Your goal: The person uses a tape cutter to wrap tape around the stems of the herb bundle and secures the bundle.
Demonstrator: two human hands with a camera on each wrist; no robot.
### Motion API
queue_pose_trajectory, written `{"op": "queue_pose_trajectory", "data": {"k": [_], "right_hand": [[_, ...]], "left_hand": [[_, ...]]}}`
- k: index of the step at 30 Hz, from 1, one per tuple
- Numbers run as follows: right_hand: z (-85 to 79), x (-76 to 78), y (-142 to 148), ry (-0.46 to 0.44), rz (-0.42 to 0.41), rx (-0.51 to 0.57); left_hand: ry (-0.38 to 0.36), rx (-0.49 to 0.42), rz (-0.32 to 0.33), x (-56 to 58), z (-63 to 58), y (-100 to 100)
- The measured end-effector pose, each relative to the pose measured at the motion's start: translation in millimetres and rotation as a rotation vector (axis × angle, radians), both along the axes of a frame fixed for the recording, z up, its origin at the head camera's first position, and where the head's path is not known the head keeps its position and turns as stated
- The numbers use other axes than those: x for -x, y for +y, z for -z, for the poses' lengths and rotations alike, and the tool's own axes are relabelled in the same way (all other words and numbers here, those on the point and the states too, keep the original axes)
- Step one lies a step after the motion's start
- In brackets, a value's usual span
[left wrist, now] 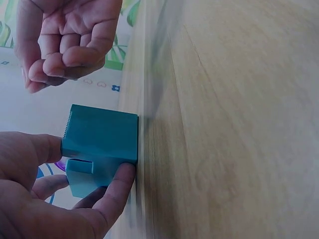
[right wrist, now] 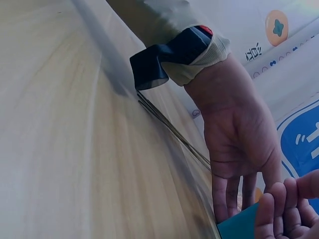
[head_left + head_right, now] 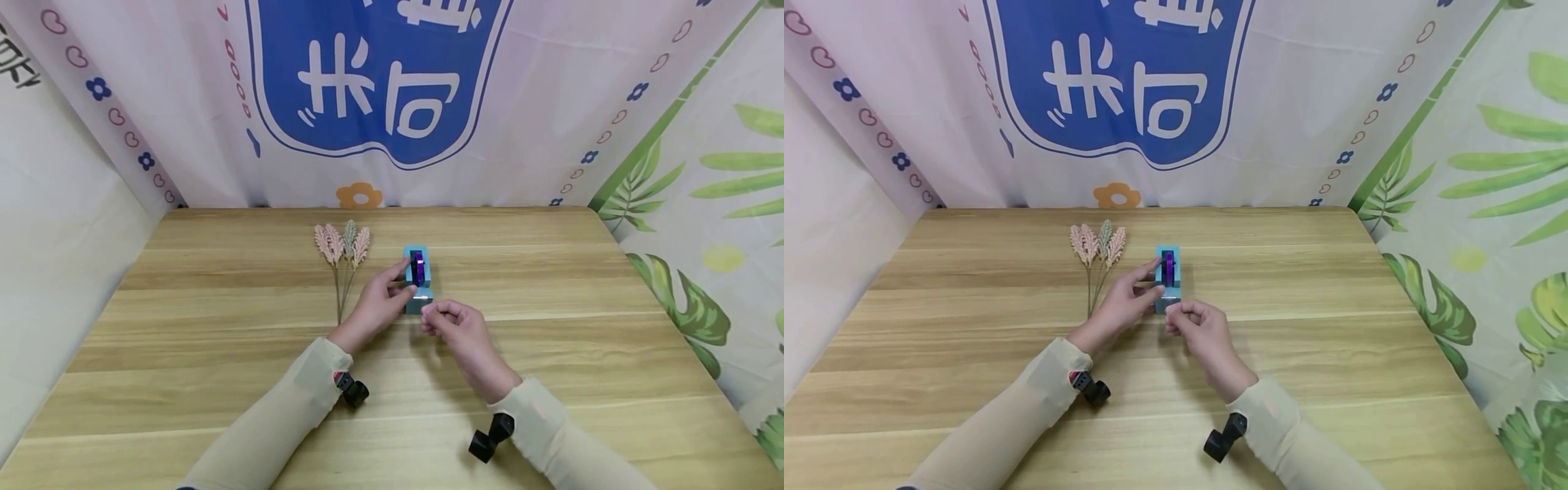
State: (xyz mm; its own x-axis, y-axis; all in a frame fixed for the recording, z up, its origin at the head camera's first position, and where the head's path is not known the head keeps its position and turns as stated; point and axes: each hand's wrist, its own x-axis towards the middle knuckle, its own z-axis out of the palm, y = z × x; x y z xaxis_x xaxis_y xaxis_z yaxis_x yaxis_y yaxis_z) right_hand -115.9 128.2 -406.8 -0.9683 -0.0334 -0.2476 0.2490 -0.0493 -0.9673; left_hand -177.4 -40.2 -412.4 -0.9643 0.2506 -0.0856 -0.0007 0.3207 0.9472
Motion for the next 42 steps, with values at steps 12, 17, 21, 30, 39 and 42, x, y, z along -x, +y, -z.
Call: {"op": "queue_pose_trajectory", "data": {"k": [12, 17, 21, 30, 39, 42], "right_hand": [[-0.5, -13.2, -3, 0.000, 0.010, 0.036], [1.3, -15.4, -3, -0.006, 0.030, 0.033], [1.0, -17.9, -3, -0.012, 0.041, 0.027], [-2.0, -24.8, -3, -0.018, 0.049, 0.035], [0.3, -31.7, 0, -0.030, 0.040, 0.030], [-0.1, -35.1, 0, -0.031, 0.027, 0.033]], "left_hand": [[-0.001, -0.009, -0.003, -1.9, -2.0, 0], [0.000, -0.010, -0.001, -2.1, -1.5, -1], [0.004, -0.012, 0.004, -2.3, -0.5, -1], [0.001, -0.007, 0.007, -1.0, -1.3, 0], [-0.009, 0.002, 0.004, -0.4, -1.4, 0], [-0.012, 0.004, 0.003, 0.5, -0.1, 0]]}}
